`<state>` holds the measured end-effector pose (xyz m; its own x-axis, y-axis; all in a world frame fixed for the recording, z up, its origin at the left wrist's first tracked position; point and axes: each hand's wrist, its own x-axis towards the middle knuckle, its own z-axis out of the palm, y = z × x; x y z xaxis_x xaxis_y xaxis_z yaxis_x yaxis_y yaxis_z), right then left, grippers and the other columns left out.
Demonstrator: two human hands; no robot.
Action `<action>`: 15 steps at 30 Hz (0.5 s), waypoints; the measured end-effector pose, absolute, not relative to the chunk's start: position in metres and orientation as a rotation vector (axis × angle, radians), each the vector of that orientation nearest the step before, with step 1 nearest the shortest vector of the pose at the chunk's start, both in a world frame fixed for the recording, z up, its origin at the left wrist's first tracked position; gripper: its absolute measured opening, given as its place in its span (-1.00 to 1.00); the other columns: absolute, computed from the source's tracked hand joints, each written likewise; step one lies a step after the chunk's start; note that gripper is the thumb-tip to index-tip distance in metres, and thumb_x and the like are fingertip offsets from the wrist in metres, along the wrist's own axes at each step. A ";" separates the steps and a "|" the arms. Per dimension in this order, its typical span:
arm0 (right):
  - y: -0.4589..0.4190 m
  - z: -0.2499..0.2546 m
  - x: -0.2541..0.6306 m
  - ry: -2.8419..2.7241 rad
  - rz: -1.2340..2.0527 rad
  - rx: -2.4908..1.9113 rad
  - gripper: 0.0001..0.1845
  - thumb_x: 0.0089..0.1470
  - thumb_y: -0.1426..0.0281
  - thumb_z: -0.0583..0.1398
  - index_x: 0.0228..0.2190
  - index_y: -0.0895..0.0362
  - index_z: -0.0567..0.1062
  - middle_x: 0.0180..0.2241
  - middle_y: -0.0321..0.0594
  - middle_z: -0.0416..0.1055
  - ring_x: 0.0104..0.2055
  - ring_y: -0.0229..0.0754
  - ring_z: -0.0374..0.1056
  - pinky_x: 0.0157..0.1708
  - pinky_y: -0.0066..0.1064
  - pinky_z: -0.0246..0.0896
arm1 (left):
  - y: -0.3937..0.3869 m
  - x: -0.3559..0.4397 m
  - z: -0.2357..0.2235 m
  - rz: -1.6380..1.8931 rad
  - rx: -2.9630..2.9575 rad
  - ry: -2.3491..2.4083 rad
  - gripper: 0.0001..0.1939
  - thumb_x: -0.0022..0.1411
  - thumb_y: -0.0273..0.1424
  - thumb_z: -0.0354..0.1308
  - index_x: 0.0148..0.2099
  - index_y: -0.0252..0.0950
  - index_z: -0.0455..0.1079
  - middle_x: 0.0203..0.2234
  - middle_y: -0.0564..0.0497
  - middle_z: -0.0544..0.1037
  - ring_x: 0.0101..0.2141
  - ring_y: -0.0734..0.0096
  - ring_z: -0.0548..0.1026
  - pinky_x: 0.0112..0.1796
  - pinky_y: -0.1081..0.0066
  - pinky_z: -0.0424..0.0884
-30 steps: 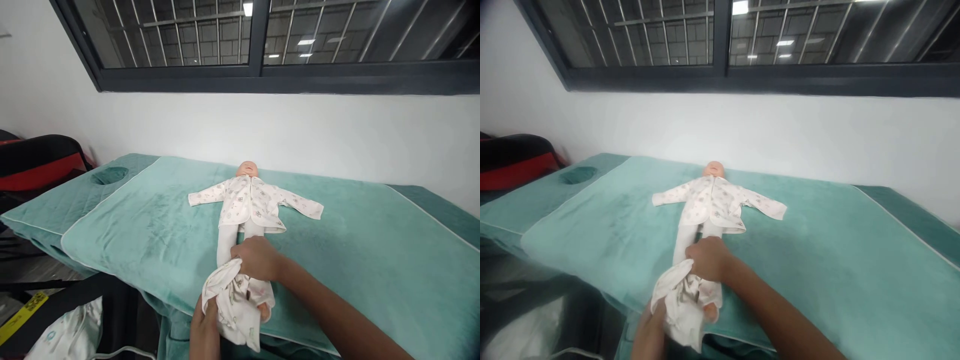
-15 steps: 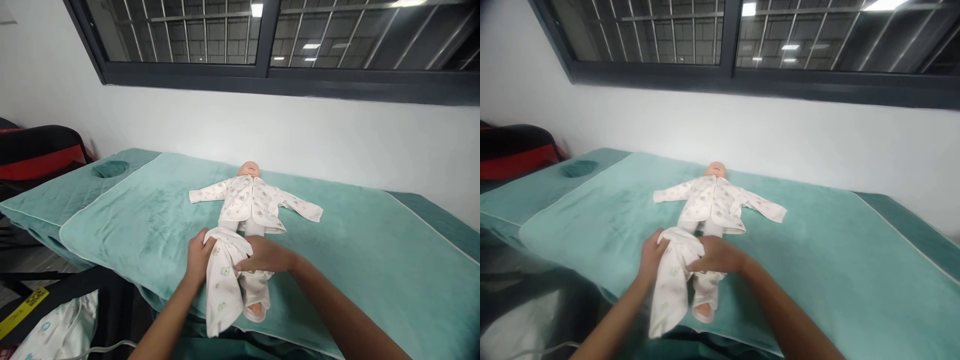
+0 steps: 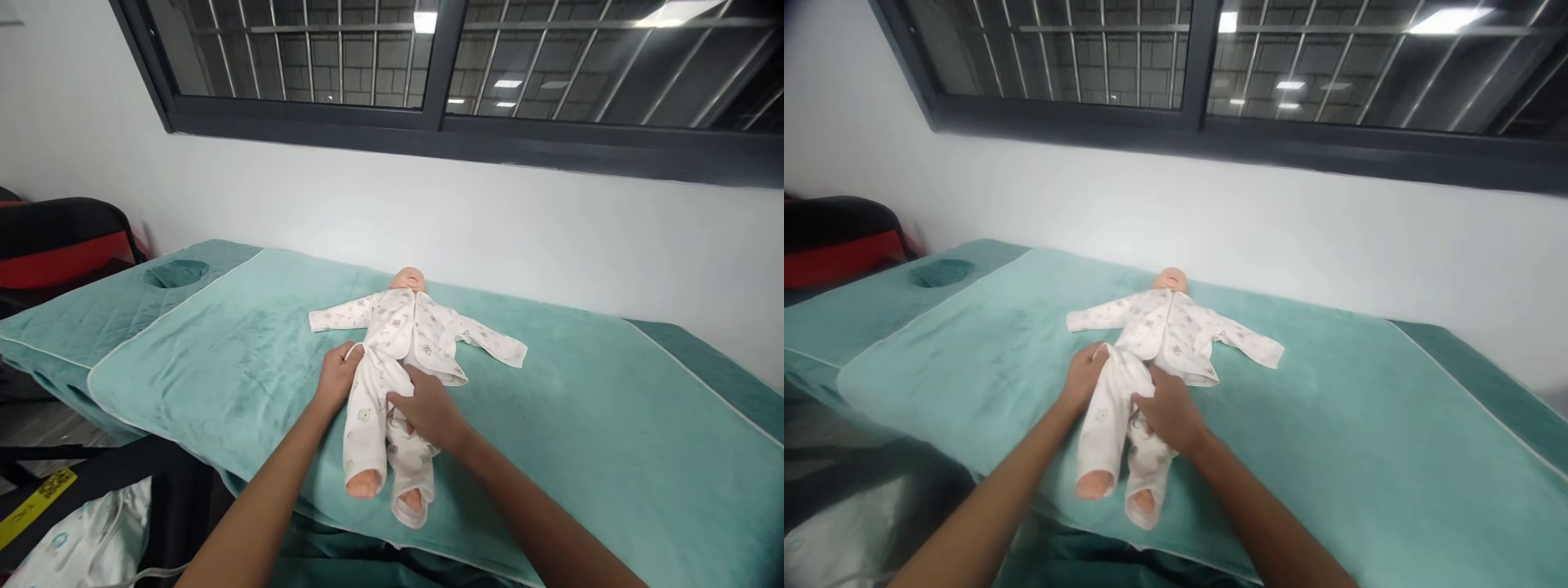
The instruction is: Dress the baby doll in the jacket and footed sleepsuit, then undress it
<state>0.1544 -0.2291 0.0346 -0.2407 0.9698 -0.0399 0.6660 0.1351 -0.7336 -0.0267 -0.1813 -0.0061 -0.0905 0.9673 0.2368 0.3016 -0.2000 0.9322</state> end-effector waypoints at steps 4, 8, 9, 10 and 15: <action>-0.225 0.042 0.163 -2.016 0.421 -1.592 -0.93 0.07 0.37 0.12 -0.36 0.07 0.41 -0.29 -0.24 0.45 -0.26 -0.16 0.33 -0.32 -0.38 0.09 | -0.192 -0.029 -0.010 1.324 1.471 1.386 -0.62 0.27 -0.14 -0.09 -0.49 -0.27 0.21 -0.56 0.08 0.31 -0.44 0.41 0.25 -0.40 0.45 0.19; -0.227 0.051 0.179 -2.107 0.526 -1.412 -0.81 0.10 0.23 0.17 -0.25 0.03 0.41 -0.22 -0.26 0.42 -0.21 -0.17 0.34 -0.29 -0.39 0.14 | -0.198 -0.034 -0.003 1.245 1.429 1.284 -0.79 0.22 -0.23 0.03 -0.27 -0.28 0.34 -0.37 0.03 0.41 -0.32 0.37 0.36 -0.29 0.44 0.27; -0.227 0.053 0.184 -2.072 0.540 -1.389 -0.79 0.14 0.20 0.14 -0.24 0.03 0.40 -0.22 -0.25 0.42 -0.21 -0.17 0.34 -0.29 -0.39 0.16 | -0.198 -0.035 0.002 1.222 1.453 1.266 -0.81 0.20 -0.27 0.05 -0.21 -0.27 0.34 -0.29 0.01 0.41 -0.26 0.36 0.38 -0.23 0.43 0.28; -0.225 0.053 0.187 -2.017 0.510 -1.411 -0.78 0.17 0.18 0.10 -0.23 0.03 0.39 -0.23 -0.24 0.41 -0.22 -0.17 0.35 -0.30 -0.39 0.17 | -0.197 -0.035 0.008 1.189 1.509 1.260 -0.81 0.18 -0.31 0.07 -0.16 -0.25 0.34 -0.22 -0.01 0.41 -0.20 0.34 0.38 -0.17 0.41 0.28; -0.206 0.048 0.182 -1.978 0.035 -1.794 -0.70 0.12 0.13 0.14 -0.23 0.09 0.34 -0.17 -0.14 0.34 -0.28 -0.12 0.33 -0.49 -0.41 0.04 | -0.190 -0.009 0.039 0.837 2.144 1.446 -0.64 0.05 -0.38 0.22 -0.06 -0.19 0.33 -0.06 -0.06 0.34 -0.01 0.17 0.29 -0.07 0.28 0.27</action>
<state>0.1816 -0.2055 0.0476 -0.0376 0.9467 0.3198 0.9348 0.1464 -0.3236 -0.0090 -0.1895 0.0385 0.2778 0.9286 0.2461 0.6757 -0.3709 0.6371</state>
